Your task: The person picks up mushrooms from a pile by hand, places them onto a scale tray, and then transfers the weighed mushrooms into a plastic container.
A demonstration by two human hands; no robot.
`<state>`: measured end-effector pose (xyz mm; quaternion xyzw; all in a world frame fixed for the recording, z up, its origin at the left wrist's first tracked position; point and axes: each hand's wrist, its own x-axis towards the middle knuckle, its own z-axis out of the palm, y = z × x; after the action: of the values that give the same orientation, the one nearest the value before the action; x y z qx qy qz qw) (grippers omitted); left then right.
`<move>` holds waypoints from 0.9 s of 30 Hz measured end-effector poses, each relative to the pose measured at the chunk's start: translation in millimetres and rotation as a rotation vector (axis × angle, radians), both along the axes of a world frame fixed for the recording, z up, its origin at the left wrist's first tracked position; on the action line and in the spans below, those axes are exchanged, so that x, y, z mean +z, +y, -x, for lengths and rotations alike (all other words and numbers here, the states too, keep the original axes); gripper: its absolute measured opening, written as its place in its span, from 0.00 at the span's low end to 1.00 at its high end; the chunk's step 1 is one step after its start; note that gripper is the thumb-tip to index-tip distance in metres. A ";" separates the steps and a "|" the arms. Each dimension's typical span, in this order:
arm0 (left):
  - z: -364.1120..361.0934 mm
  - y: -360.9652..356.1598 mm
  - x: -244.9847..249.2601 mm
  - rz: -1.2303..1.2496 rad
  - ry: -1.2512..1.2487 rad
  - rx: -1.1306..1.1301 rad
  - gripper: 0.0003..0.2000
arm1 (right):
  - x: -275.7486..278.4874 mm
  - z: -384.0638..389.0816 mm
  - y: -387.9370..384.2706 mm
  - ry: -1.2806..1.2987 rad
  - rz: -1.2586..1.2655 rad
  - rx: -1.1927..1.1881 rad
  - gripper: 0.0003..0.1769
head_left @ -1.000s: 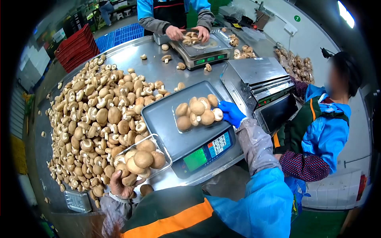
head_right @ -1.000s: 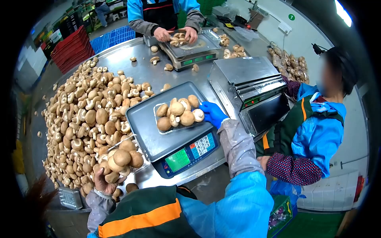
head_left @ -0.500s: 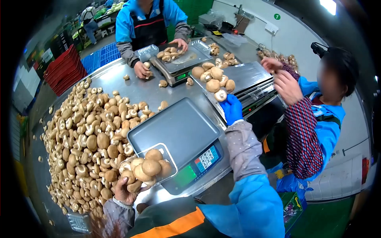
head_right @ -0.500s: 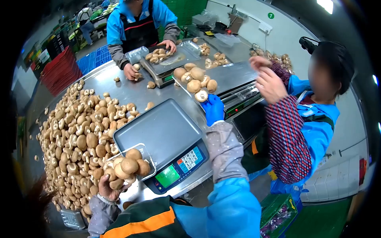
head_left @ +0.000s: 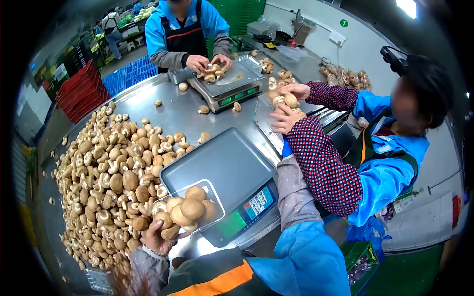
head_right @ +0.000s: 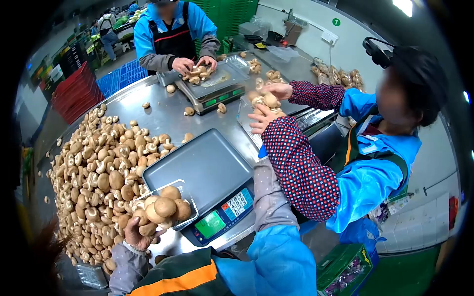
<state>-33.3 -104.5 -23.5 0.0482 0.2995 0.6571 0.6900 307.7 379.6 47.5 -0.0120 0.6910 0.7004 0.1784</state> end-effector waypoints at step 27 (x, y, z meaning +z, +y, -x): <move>-19.4 102.3 31.4 0.430 0.860 -0.216 0.51 | -86.5 87.7 -205.1 1.782 2.376 -0.278 0.22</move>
<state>-13.9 -2.2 7.9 0.2025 0.6792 0.4257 0.5625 220.0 174.6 -39.0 0.3387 0.7182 -0.5027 -0.3418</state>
